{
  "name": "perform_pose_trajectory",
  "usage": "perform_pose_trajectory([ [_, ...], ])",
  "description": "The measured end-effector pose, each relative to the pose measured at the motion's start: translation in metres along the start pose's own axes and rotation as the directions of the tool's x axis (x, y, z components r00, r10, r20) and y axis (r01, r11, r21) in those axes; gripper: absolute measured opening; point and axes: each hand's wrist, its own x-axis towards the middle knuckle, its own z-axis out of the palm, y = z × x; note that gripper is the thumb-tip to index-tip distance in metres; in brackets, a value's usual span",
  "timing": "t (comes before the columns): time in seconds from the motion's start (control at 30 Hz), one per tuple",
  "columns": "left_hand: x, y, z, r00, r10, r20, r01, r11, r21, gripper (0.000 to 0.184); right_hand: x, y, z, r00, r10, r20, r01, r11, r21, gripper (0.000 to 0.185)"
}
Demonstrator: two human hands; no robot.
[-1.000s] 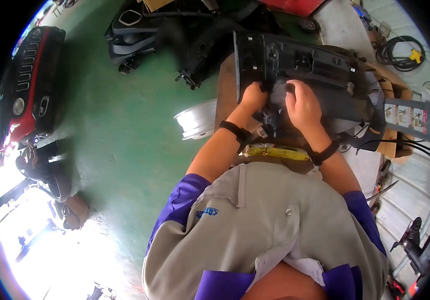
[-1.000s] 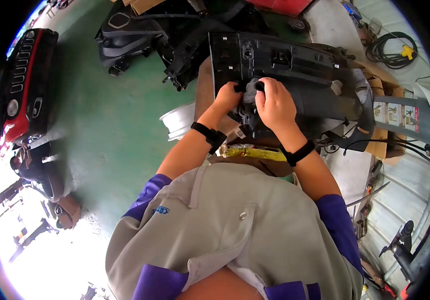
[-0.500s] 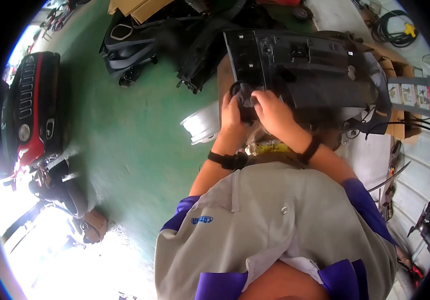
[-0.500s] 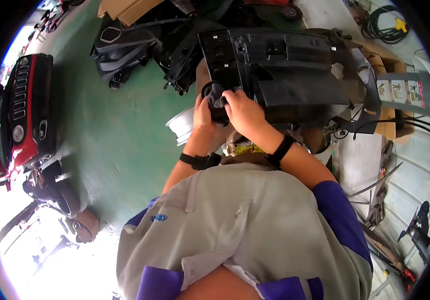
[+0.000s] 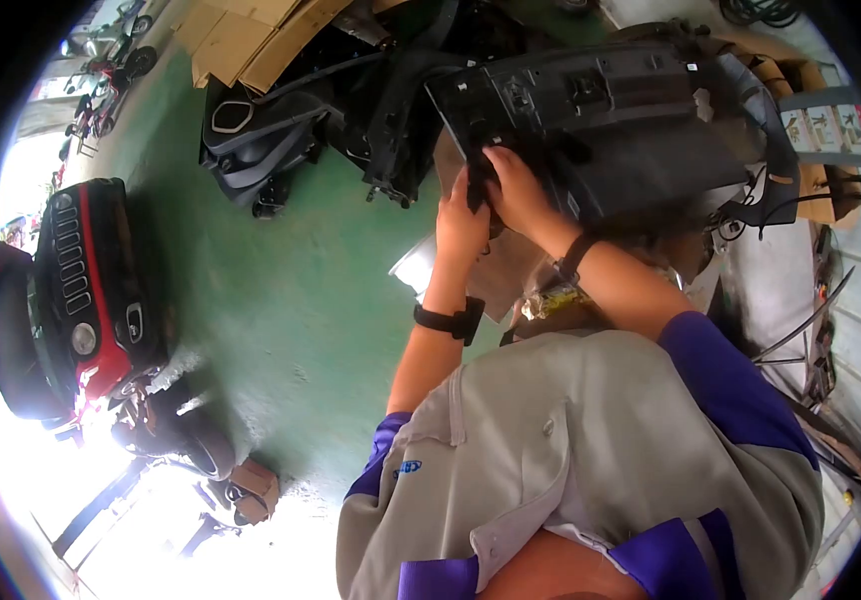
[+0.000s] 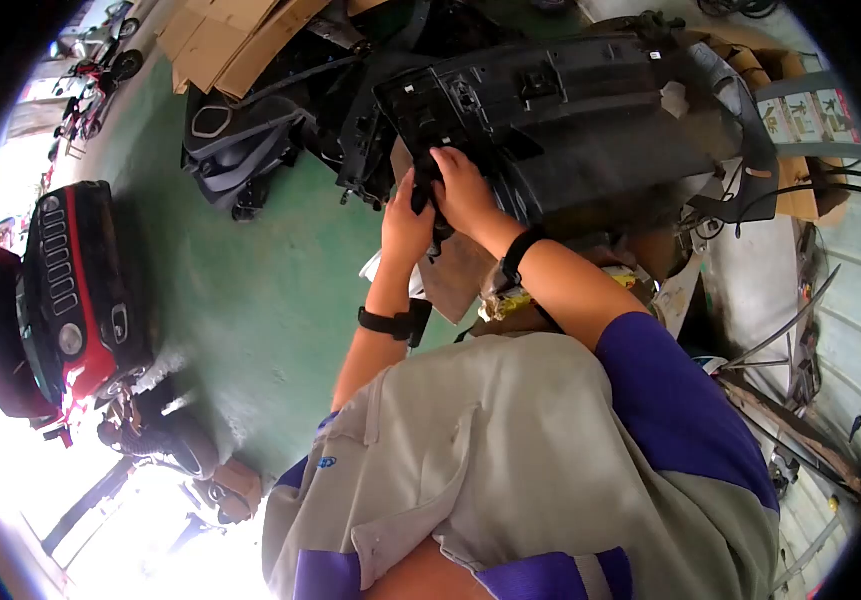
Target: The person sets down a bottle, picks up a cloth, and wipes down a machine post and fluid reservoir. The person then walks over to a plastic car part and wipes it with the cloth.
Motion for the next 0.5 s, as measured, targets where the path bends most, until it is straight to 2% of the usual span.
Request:
perform_pose_trajectory([
  [0.1, -0.004, -0.013, -0.001, 0.992, 0.105, -0.069, -0.106, 0.994, -0.007, 0.049, 0.002, -0.008, -0.007, 0.990, 0.142, 0.013, -0.140, 0.985, -0.105, 0.054],
  [0.17, -0.004, -0.017, 0.002, 0.984, 0.140, -0.111, -0.143, 0.989, -0.026, 0.046, 0.000, -0.011, -0.002, 0.969, 0.236, -0.075, -0.224, 0.964, 0.144, 0.044],
  [0.23, -0.001, -0.015, 0.003, 0.974, 0.176, -0.145, -0.179, 0.984, -0.011, 0.043, 0.002, -0.014, 0.010, 0.912, 0.362, -0.194, -0.254, 0.868, 0.426, 0.036],
  [0.27, 0.000, -0.015, 0.004, 0.970, 0.191, -0.149, -0.191, 0.981, 0.015, 0.042, 0.000, -0.015, 0.012, 0.874, 0.430, -0.227, -0.305, 0.848, 0.434, 0.026],
  [0.37, 0.003, -0.016, 0.006, 0.969, 0.221, -0.109, -0.219, 0.975, 0.031, 0.040, 0.005, -0.018, 0.002, 0.955, 0.095, -0.281, -0.066, 0.991, 0.114, 0.026],
  [0.4, 0.006, -0.018, 0.008, 0.970, 0.228, -0.087, -0.227, 0.974, 0.027, 0.039, 0.006, -0.014, 0.006, 0.961, 0.049, -0.273, -0.025, 0.996, 0.089, 0.027],
  [0.5, 0.012, -0.026, 0.012, 0.987, 0.159, -0.022, -0.160, 0.986, -0.043, 0.039, 0.007, -0.008, 0.012, 0.979, 0.098, -0.177, -0.119, 0.987, -0.113, 0.029],
])
